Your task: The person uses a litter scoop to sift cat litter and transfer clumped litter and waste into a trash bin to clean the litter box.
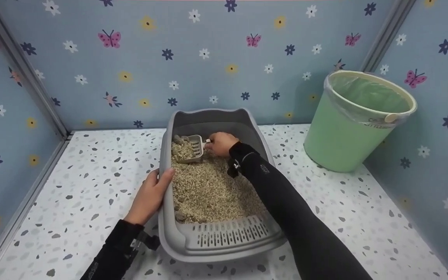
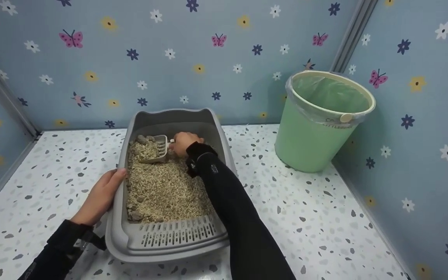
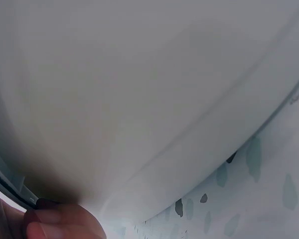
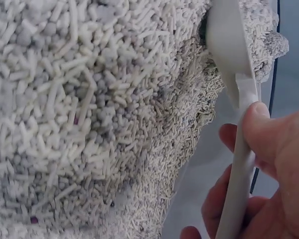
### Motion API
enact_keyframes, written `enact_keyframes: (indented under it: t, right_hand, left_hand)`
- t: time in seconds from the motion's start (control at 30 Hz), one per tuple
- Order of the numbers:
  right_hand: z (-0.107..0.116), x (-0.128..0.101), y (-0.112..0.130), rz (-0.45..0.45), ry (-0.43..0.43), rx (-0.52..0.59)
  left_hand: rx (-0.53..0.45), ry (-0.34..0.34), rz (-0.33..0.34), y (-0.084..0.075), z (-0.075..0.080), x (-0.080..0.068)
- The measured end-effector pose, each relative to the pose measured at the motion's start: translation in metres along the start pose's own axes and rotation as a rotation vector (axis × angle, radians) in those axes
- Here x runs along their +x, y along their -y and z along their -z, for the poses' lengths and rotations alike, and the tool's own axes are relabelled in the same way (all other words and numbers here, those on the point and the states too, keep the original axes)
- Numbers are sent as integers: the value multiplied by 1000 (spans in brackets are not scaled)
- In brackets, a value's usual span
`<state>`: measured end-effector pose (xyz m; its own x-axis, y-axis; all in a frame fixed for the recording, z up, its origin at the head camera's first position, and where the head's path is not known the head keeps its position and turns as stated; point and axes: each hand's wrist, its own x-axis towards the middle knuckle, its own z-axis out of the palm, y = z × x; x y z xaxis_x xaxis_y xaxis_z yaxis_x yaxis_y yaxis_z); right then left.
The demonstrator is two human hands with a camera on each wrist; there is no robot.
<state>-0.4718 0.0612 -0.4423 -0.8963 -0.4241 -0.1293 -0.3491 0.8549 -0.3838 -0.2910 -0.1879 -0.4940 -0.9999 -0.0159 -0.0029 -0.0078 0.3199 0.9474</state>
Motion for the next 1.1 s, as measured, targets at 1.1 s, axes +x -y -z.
enact_keyframes:
  t: [1.1]
  right_hand:
    - [3, 9, -4, 48, 105, 92]
  left_hand:
    - [15, -7, -1, 0, 0, 3]
